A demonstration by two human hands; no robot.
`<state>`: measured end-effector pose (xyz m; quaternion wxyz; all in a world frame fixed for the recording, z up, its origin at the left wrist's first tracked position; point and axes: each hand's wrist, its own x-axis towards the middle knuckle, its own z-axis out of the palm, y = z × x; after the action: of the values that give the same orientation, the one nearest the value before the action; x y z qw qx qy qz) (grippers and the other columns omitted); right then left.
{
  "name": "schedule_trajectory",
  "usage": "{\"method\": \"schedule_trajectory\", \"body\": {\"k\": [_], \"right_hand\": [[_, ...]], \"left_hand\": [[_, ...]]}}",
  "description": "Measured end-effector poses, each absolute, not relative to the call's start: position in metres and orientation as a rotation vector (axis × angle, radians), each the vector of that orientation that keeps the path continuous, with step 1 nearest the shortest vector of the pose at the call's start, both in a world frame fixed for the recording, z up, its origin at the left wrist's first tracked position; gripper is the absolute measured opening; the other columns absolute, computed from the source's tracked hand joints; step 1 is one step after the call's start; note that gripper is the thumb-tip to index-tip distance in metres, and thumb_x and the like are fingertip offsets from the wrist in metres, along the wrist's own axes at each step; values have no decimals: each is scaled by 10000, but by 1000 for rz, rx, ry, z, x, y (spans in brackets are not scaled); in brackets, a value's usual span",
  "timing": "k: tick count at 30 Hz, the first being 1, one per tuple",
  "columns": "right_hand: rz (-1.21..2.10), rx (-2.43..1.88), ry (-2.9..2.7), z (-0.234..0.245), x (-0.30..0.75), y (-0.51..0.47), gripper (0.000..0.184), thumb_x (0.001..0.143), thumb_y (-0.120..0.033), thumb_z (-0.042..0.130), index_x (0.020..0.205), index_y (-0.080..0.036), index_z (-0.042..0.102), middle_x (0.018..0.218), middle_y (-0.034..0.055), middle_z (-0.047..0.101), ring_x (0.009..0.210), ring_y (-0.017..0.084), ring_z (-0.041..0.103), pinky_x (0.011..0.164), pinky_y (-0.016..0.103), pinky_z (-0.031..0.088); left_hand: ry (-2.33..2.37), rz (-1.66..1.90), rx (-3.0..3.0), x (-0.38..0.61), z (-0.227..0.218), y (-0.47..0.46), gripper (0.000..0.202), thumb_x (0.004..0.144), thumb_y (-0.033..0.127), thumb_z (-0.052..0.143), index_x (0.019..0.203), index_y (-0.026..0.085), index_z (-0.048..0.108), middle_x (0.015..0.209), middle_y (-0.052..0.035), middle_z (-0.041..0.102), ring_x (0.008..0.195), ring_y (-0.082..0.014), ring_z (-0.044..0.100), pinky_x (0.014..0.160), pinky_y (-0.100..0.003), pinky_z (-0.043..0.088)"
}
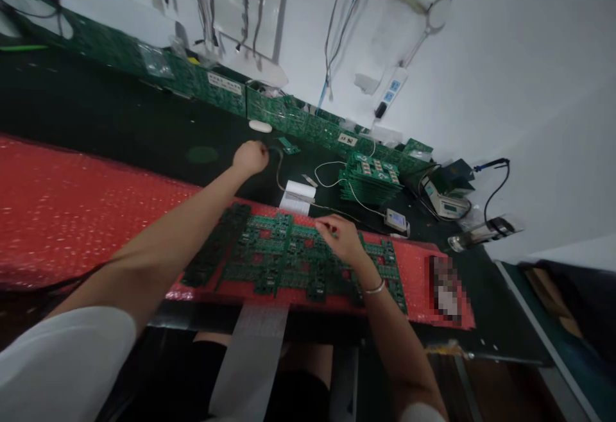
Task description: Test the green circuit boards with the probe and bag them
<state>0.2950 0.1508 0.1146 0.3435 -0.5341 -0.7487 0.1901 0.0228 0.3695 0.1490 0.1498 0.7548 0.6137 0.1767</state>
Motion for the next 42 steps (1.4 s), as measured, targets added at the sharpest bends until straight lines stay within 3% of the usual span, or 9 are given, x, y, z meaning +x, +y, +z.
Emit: {"method": "schedule_trajectory", "body": {"k": [7,12,15,18,21,28,32,38,42], "right_hand": [[784,-1139,-1506,149,271,170,681,921,-768,508,1418,-312,599,1169,37,694,923,161,666,843,334,594],[781,-1309,-1301,148,339,170,578,915,-761,528,999,-232,745,847,27,697,630,129,583,588,302,534],[620,-1367,-872,163,437,161,516,940,-688,543,718,-228,618,639,12,611,546,138,552,488,300,486],[251,-1255,-595,199,537,136,405,1010,-537,481,690,-295,425,644,-15,554,680,162,618,683,349,608],[-33,-1113,-682,219,583,107,250,916,-393,661,788,-318,458,760,-19,598,823,179,679,892,420,631],[288,-1447,-1167,125,517,95,311,839,-505,739,974,-229,691,801,26,722,666,187,680,650,371,605],[165,-1660,-1348,77,503,95,323,878,-514,681,862,-192,705,804,69,725,779,213,669,799,394,576],[57,-1766,-1486,52,514,94,313,909,-463,619,959,-178,737,886,105,738,859,243,662,877,440,552],[14,-1730,-1505,46,514,89,341,927,-483,585,963,-179,735,917,117,741,928,261,680,936,469,545]], "left_hand": [[672,1022,2432,113,189,247,247,937,349,542,920,166,706,897,-73,692,787,-186,617,776,-323,504],[632,1045,2432,135,179,193,314,955,375,559,1123,156,709,1081,-112,718,980,-240,667,904,-389,535],[666,901,2454,133,159,174,453,980,447,548,1299,143,654,1250,-142,689,1095,-264,668,983,-424,539],[592,685,2574,135,136,144,464,1025,453,492,1335,146,651,1355,-149,668,1249,-296,629,1099,-470,489],[501,462,2713,152,116,112,461,1014,420,540,1373,149,640,1488,-158,594,1396,-339,540,1163,-512,437],[507,463,2767,168,97,74,420,1032,364,514,1384,175,643,1554,-129,540,1455,-342,483,1182,-533,413],[730,746,2614,104,86,69,369,1058,328,438,1304,192,677,1419,-110,653,1338,-295,587,1128,-493,476],[971,946,2443,12,53,32,184,1010,279,564,1057,214,729,1079,-82,731,1030,-209,693,952,-356,577],[1032,892,2453,-3,27,5,173,992,285,607,1094,231,735,1105,-85,745,1057,-227,693,952,-391,582]]}}
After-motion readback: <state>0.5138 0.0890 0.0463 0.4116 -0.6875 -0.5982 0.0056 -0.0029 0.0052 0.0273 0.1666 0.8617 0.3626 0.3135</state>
